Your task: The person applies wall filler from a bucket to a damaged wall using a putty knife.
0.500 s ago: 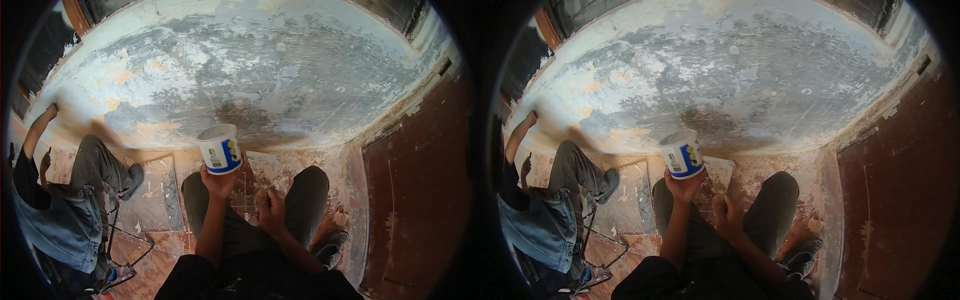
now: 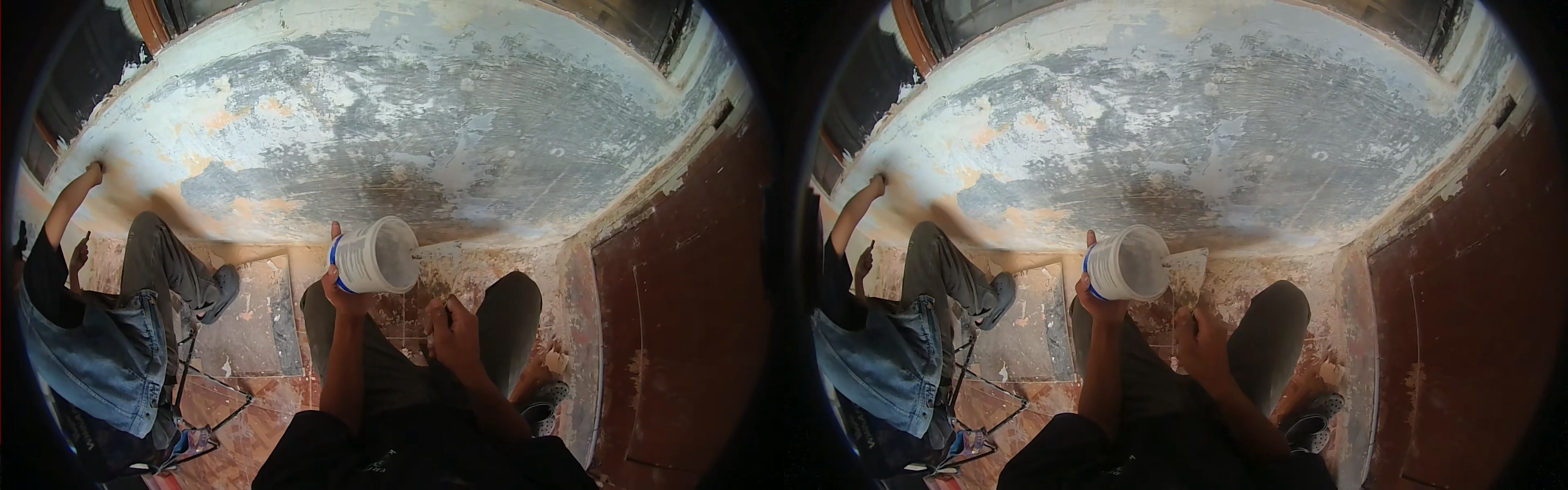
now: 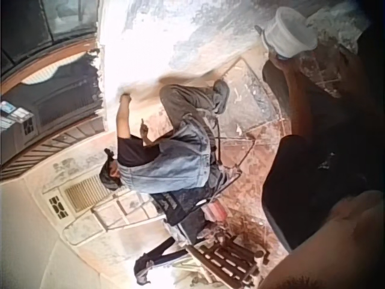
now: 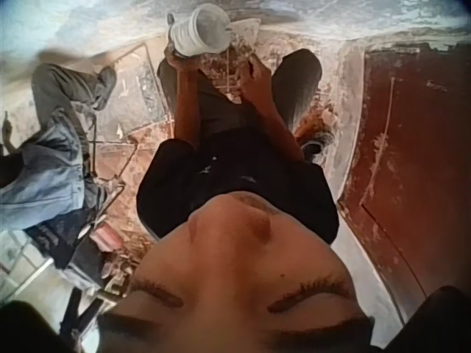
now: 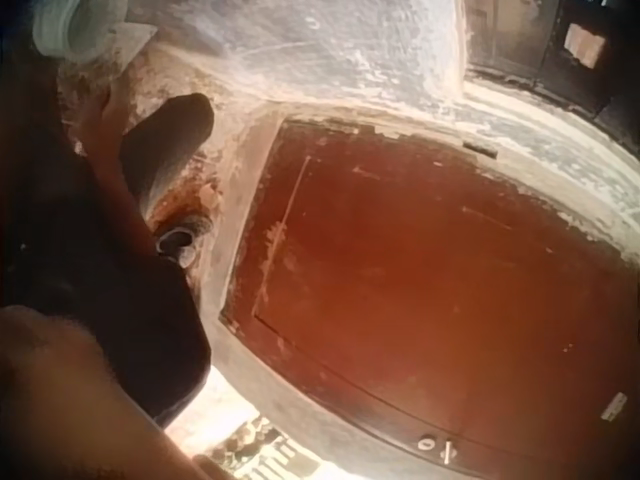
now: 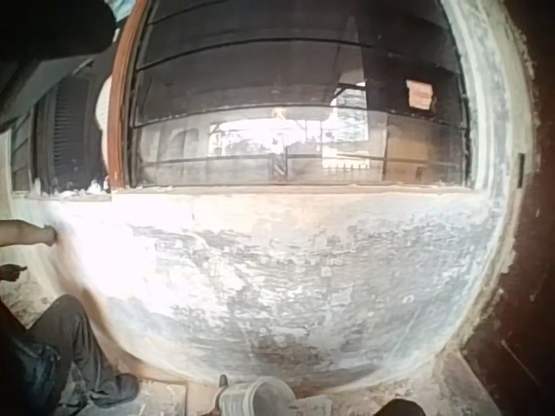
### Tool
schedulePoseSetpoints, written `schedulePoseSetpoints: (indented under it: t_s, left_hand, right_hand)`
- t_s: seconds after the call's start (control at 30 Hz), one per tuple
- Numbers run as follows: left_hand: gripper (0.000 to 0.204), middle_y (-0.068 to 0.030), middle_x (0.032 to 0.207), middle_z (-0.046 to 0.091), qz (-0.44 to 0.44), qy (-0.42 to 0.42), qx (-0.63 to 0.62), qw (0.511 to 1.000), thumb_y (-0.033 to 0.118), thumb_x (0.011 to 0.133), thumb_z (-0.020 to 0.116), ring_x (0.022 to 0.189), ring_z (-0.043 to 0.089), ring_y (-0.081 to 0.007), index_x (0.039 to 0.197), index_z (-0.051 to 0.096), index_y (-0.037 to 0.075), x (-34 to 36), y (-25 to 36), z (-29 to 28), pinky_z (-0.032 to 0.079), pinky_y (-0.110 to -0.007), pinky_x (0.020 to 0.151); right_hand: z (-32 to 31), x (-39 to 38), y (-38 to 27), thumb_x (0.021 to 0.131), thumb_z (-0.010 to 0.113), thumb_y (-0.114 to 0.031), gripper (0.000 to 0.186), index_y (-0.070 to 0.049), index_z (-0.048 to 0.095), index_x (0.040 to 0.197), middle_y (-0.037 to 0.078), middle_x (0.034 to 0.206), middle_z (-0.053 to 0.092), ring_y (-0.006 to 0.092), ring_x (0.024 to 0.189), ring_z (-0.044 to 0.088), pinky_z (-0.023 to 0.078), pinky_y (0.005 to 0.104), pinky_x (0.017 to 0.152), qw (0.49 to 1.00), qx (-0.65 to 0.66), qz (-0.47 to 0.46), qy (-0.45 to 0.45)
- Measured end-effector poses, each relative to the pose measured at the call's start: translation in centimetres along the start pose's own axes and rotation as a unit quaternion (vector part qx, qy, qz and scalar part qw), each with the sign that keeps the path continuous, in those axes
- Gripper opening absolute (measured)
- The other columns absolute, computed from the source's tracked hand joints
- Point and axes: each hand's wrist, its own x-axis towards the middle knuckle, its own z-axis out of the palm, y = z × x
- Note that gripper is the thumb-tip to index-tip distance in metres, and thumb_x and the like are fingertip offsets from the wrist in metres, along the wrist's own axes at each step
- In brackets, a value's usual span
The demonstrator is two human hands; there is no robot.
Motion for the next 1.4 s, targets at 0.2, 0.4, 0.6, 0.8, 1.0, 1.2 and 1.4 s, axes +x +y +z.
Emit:
schedulePoseSetpoints:
  t_s: [0.2,0.4,0.6,0.8,1.0,1.2,1.4]
  left_hand:
    - [0.092,-0.0176,0.138,0.051,-0.046,-0.048,0.084,0.994,0.045,0.083,0.051,0.123,0.054,-0.0319,0.157,0.007,0.014,0.0,0.8,1.4,0.042,-0.043,0.106]
    - [0.083,-0.0156,0.136,0.054,-0.107,-0.056,0.059,0.991,0.047,0.088,0.041,0.121,0.057,-0.0299,0.157,0.012,0.010,0.3,0.2,2.3,0.044,-0.042,0.104]
    - [0.068,-0.0149,0.136,0.054,-0.247,0.011,-0.010,0.969,0.051,0.096,0.027,0.122,0.055,-0.0312,0.147,0.037,0.008,0.3,-0.2,2.6,0.044,-0.048,0.104]
    - [0.072,-0.0162,0.134,0.055,-0.303,0.005,-0.133,0.944,0.058,0.096,0.025,0.124,0.054,-0.0334,0.143,0.043,0.007,-0.1,-0.8,0.4,0.045,-0.053,0.101]
    - [0.078,-0.0159,0.138,0.053,-0.166,0.022,-0.011,0.986,0.060,0.095,0.022,0.124,0.054,-0.0328,0.152,0.029,0.007,0.1,0.0,2.2,0.043,-0.048,0.105]
    - [0.085,-0.0157,0.130,0.056,-0.159,-0.050,0.050,0.985,0.066,0.094,0.022,0.118,0.055,-0.0309,0.155,0.018,0.007,0.0,1.8,0.7,0.044,-0.046,0.102]
    - [0.085,-0.0172,0.132,0.055,-0.216,-0.065,-0.106,0.968,0.066,0.094,0.020,0.117,0.056,-0.0316,0.155,0.020,0.006,0.4,2.3,1.0,0.045,-0.047,0.102]
  right_hand:
    - [-1.4,2.5,-1.0,0.097,0.055,-0.025,0.032,0.001,0.055,0.078,0.016,0.063,0.060,0.0277,0.057,0.061,0.045,0.0389,0.056,0.994,-0.080,-0.039,0.059]
    - [-3.4,4.2,-1.9,0.095,0.056,-0.022,0.030,0.000,0.053,0.076,0.020,0.059,0.054,0.0380,0.055,0.058,0.042,0.0421,0.051,0.983,-0.141,-0.094,0.066]
    - [-5.9,5.3,-2.6,0.095,0.060,-0.020,0.033,0.000,0.050,0.071,0.018,0.054,0.048,0.0337,0.046,0.047,0.036,0.0400,0.047,0.964,-0.187,-0.188,0.035]
    - [-7.8,5.4,-4.1,0.094,0.061,-0.019,0.029,0.000,0.051,0.073,0.018,0.061,0.054,0.0379,0.056,0.056,0.041,0.0445,0.052,0.936,-0.249,-0.246,-0.034]
    - [-9.6,4.0,-7.8,0.088,0.065,-0.017,0.022,-0.001,0.056,0.077,0.018,0.065,0.056,0.0373,0.061,0.059,0.043,0.0444,0.055,0.927,-0.258,-0.247,-0.118]
    - [-9.1,4.2,-8.3,0.085,0.060,-0.016,0.025,0.001,0.061,0.103,0.017,0.081,0.064,0.0376,0.081,0.065,0.052,0.0469,0.071,0.867,-0.306,-0.274,-0.281]
    - [-6.8,4.4,-10.6,0.077,0.065,-0.012,0.033,-0.001,0.062,0.108,0.015,0.087,0.065,0.0324,0.082,0.067,0.055,0.0420,0.067,0.829,-0.376,-0.315,-0.271]
